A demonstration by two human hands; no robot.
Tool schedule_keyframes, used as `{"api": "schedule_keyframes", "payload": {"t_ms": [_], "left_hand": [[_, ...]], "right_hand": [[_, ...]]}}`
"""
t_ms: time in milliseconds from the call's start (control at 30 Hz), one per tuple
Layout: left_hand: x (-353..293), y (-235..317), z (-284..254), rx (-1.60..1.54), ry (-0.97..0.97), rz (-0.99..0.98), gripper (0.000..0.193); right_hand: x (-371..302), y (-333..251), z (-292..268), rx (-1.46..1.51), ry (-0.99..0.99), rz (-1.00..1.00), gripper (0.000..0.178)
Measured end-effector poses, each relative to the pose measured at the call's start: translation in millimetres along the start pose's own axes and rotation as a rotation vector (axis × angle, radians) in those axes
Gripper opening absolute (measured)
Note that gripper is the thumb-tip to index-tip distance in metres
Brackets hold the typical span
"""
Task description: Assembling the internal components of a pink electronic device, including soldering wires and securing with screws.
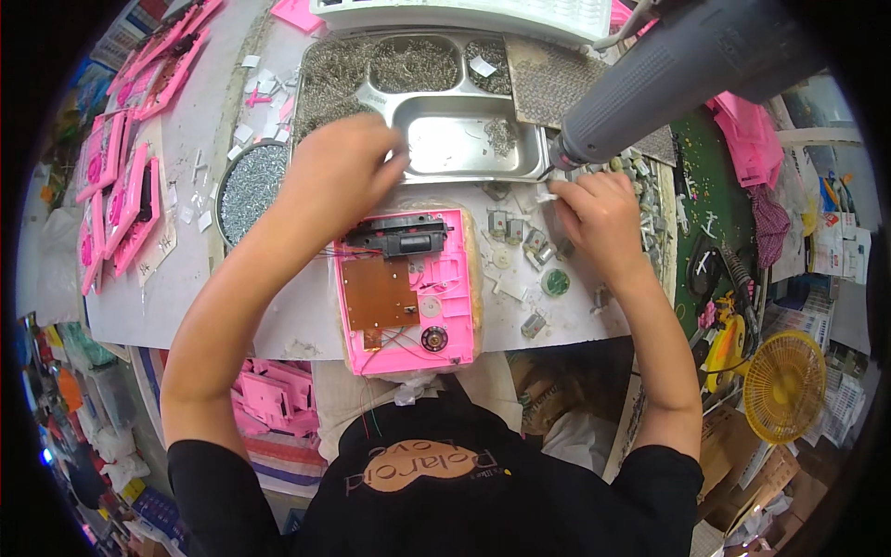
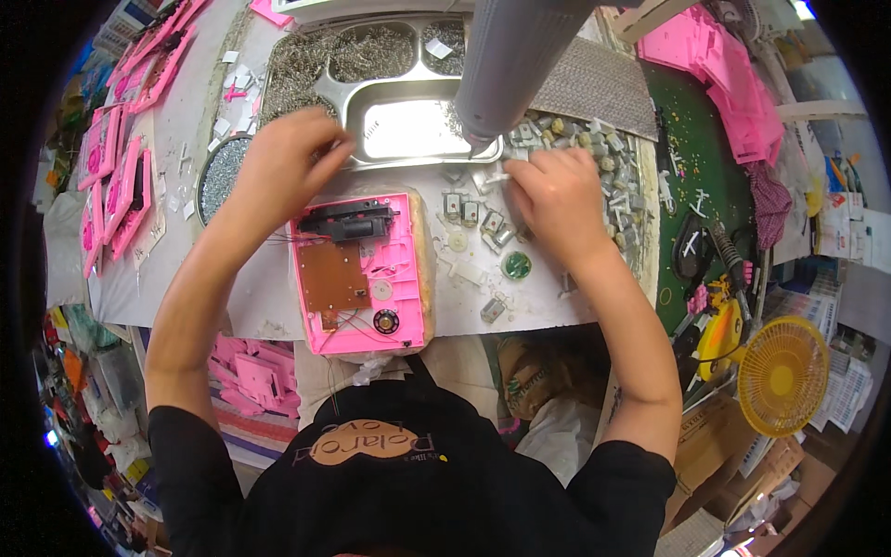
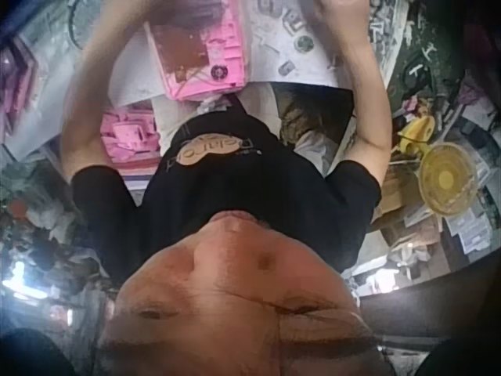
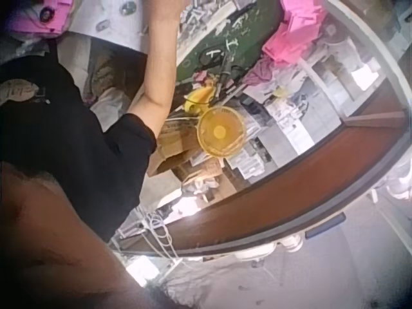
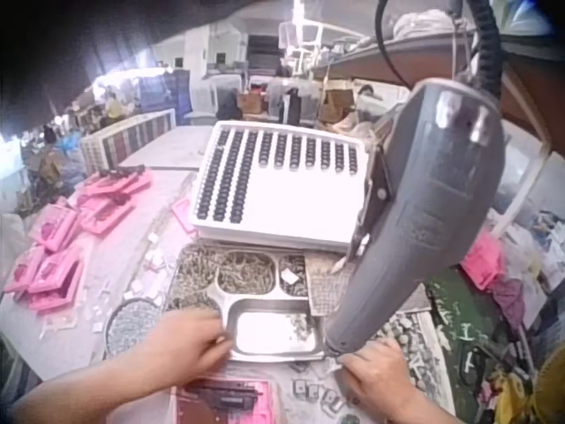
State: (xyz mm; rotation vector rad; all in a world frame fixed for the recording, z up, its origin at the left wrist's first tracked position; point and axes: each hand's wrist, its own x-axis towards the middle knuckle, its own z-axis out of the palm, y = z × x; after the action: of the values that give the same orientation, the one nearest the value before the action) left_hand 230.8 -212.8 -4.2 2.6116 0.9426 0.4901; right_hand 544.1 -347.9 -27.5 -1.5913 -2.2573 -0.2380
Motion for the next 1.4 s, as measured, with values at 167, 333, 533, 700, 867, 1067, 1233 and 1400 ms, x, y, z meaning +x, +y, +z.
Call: {"api": "schedule_keyframes", "payload": {"t_ms": [167, 333, 533, 700, 867, 1067, 1233, 1400], "left_hand": [[53.8, 3.1, 31.7, 0.516, -0.124, 0.038, 0.013], [26.0, 21.7, 12.2, 0.116, 0.092, 0.141, 0.011], [-86.5, 88.6, -20.2, -1.081, -0.272, -0.384, 0.018], [-130.3, 91.9, 2.8, -1.717, -0.29, -0.77, 0.023], [-139.8, 94.0, 8.2, -1.687, -0.311, -0.762, 0.023], [-126.7, 106.1, -5.4, -1.175, -0.444, -0.619, 0.021], [-87.4, 90.0, 1.1, -0.455, -0.076, -0.11, 0.014], [-63.4, 99.3, 24.9, -0.022, -0.269, -0.102, 0.02]], "right_hand": [[-2.5, -16.9, -30.8, 0.296, 0.11, 0.195, 0.017], [-33.2, -39.4, -50.3, 0.973, -0.042, 0.615, 0.03], [-34.8, -100.6, -59.6, 1.006, -0.22, 0.288, 0.037], [-22.8, -123.0, -62.1, 0.863, -0.095, 0.138, 0.046], [-19.9, -128.0, -64.5, 0.761, -0.114, 0.025, 0.041], [-19.9, -132.8, -63.2, 0.664, -0.103, -0.168, 0.042], [-41.9, -116.1, -59.2, 0.903, -0.067, 0.093, 0.04], [-59.5, -113.6, -57.5, 0.918, -0.031, 0.214, 0.042]]}}
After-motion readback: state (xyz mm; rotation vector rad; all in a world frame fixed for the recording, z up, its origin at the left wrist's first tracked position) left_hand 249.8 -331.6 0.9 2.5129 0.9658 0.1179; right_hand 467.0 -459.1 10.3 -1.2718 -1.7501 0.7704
